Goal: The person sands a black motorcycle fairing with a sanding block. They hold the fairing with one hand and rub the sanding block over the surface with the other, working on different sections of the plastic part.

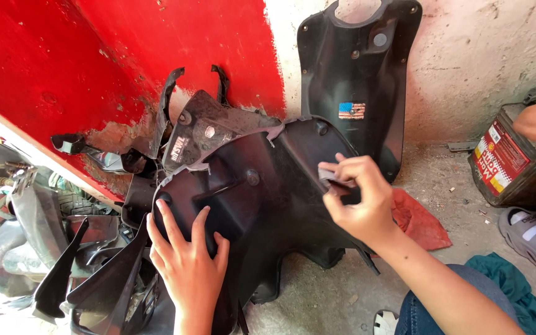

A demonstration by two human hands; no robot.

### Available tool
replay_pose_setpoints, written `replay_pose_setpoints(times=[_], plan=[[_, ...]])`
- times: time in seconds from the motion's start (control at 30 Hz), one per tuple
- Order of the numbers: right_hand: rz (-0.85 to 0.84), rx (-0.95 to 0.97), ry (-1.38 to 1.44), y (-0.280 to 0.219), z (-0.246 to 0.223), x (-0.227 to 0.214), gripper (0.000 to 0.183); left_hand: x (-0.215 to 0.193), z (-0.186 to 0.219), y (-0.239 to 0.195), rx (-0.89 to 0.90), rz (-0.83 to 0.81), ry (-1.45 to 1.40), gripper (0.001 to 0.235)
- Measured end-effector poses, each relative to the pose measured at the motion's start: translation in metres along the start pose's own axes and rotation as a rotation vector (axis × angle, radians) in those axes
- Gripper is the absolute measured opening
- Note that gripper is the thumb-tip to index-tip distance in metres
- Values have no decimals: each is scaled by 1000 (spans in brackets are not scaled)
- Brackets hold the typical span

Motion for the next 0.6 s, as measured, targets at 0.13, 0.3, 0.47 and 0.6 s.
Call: replay_pose_setpoints(times=[0.13,0.3,0.47,0.6], plan=[[66,209,139,9,13,-13,30,-2,2,-1,5,6,1,46],[29,247,37,6,24,-20,28,-1,0,-1,4,4,-2,46],[-16,177,-148,6,26,-18,28,0,-1,1,6,-3,2,46],[-4,-58,-334,3,15,-12,25,1,-2,0,4,-1,-4,46]])
Point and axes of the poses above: each hand's wrist, its own y-axis towards the middle knuckle, its own x-axis out of the palm, z = x × y, the point moved 10 cm from there along y, towards the middle knuckle, and after that the axes turned 3 degrees about x, right-handed, at the moved point
